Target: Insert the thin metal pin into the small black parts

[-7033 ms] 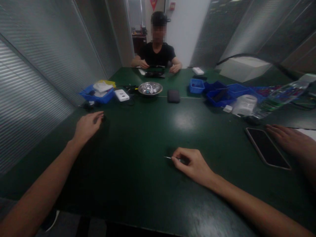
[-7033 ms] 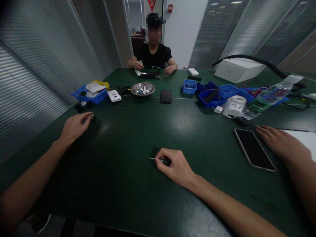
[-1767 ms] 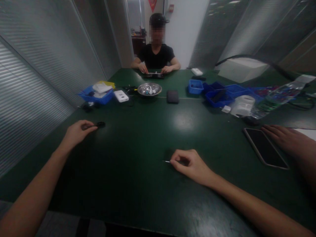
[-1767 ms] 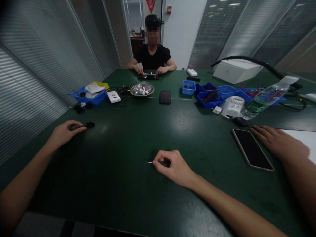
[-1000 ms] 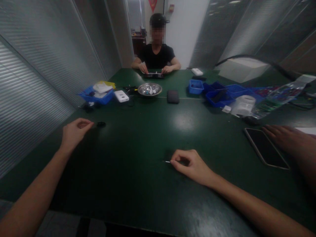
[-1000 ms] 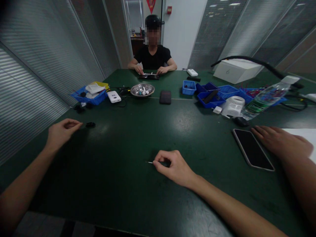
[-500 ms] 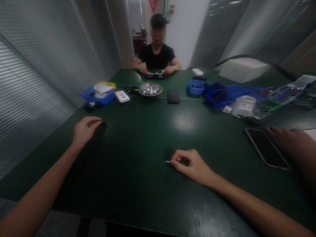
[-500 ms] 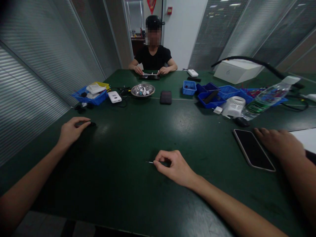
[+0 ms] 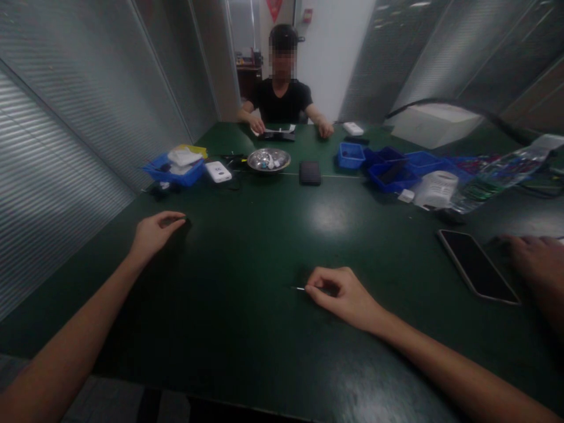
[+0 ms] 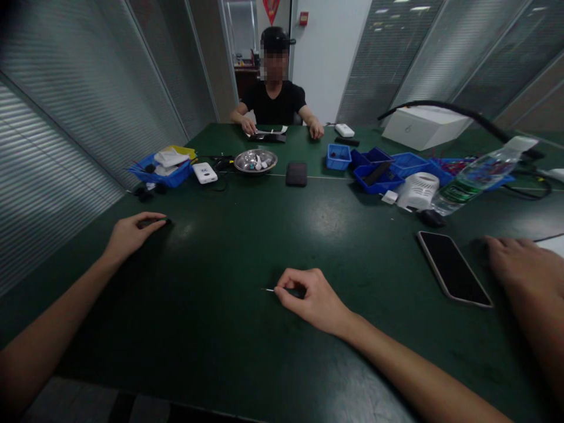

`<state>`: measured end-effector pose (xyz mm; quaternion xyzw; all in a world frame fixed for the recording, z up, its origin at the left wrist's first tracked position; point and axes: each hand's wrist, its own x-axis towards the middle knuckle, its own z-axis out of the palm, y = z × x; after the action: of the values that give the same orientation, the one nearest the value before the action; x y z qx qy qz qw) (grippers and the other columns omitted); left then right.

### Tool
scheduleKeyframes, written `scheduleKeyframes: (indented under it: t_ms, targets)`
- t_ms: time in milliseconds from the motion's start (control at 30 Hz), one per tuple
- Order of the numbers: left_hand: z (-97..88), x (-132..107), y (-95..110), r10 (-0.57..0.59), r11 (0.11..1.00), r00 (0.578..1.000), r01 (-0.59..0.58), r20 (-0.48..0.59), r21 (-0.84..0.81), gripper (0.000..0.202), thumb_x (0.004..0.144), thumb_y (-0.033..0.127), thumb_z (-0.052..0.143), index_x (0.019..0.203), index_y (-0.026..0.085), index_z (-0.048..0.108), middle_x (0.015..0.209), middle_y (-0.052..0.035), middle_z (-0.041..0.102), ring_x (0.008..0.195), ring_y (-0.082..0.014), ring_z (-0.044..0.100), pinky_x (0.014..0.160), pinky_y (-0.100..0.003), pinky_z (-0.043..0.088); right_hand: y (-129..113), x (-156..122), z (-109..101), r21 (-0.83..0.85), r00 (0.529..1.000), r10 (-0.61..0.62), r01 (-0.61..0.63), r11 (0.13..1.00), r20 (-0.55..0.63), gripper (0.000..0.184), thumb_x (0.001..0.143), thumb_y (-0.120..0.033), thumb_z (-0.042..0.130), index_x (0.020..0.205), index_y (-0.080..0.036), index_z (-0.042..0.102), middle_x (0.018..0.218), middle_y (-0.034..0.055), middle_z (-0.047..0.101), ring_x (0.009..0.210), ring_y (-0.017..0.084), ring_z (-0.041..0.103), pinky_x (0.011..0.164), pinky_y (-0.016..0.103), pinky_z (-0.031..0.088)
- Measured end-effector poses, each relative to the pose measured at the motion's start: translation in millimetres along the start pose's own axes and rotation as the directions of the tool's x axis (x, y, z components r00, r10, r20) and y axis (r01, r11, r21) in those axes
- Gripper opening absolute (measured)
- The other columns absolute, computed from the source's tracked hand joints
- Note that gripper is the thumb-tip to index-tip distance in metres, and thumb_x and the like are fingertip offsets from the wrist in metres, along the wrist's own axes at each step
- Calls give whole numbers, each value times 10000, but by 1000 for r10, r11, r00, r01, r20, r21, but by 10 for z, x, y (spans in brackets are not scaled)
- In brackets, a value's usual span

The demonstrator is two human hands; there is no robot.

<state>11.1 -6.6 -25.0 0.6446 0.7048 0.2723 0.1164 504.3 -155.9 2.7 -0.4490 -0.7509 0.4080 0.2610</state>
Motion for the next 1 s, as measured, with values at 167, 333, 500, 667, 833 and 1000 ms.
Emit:
scheduleKeyframes:
  t_ms: [167, 333, 500, 667, 833, 1000]
  targets:
    - [-18, -6, 39, -98, 993, 995, 98, 13, -66, 493, 803, 536, 733, 1181, 222, 771, 1086, -70, 766, 941, -252, 688, 763, -301, 497, -2, -5, 3, -3, 1000, 1, -1, 1000, -5, 238, 978, -347, 612, 837, -176, 697, 691, -21, 591, 607, 114, 516, 573, 240, 371]
    - [-47, -27, 59, -126, 979, 992, 128, 21, -161, 461, 780, 492, 775, 1150, 217, 783, 1117, -74, 766, 1047, -262, 687, 918, -337, 494, -28, -8, -10, -12, 1000, -9, 9, 1000, 1, 259, 983, -361, 601, 825, -176, 690, 697, -13, 600, 616, 119, 519, 577, 246, 372]
    - [-87, -14, 0, -155, 969, 986, 163, 53, -187, 460, 776, 493, 784, 1144, 218, 783, 1141, -81, 762, 1064, -270, 684, 963, -369, 487, -47, -9, -9, -6, 1000, 3, -2, 1000, 8, 258, 982, -363, 598, 836, -174, 696, 712, -6, 620, 624, 123, 531, 584, 251, 384]
    - [-109, 13, -76, -136, 959, 987, 154, 91, -238, 486, 768, 510, 791, 1154, 214, 778, 1210, -89, 743, 1143, -274, 658, 1027, -378, 458, -70, -7, -9, -18, 1000, 11, -11, 1000, 2, 260, 978, -362, 600, 830, -174, 701, 715, -4, 625, 627, 126, 542, 592, 256, 391]
    - [-91, 35, -88, -156, 945, 982, 178, 102, -274, 523, 738, 516, 804, 1140, 183, 775, 1222, -108, 734, 1127, -278, 659, 1013, -379, 465, -53, -8, -3, -17, 1000, 10, -10, 1000, 0, 252, 977, -361, 603, 834, -177, 697, 712, -9, 613, 620, 124, 536, 581, 252, 383]
    - [-77, 54, -18, -209, 938, 975, 223, 80, -264, 465, 721, 476, 807, 1083, 183, 785, 1148, -95, 754, 1069, -282, 669, 964, -387, 484, -39, -4, -1, -32, 1000, 8, -8, 999, 1, 243, 973, -351, 608, 821, -179, 691, 700, -13, 601, 621, 123, 537, 585, 249, 383]
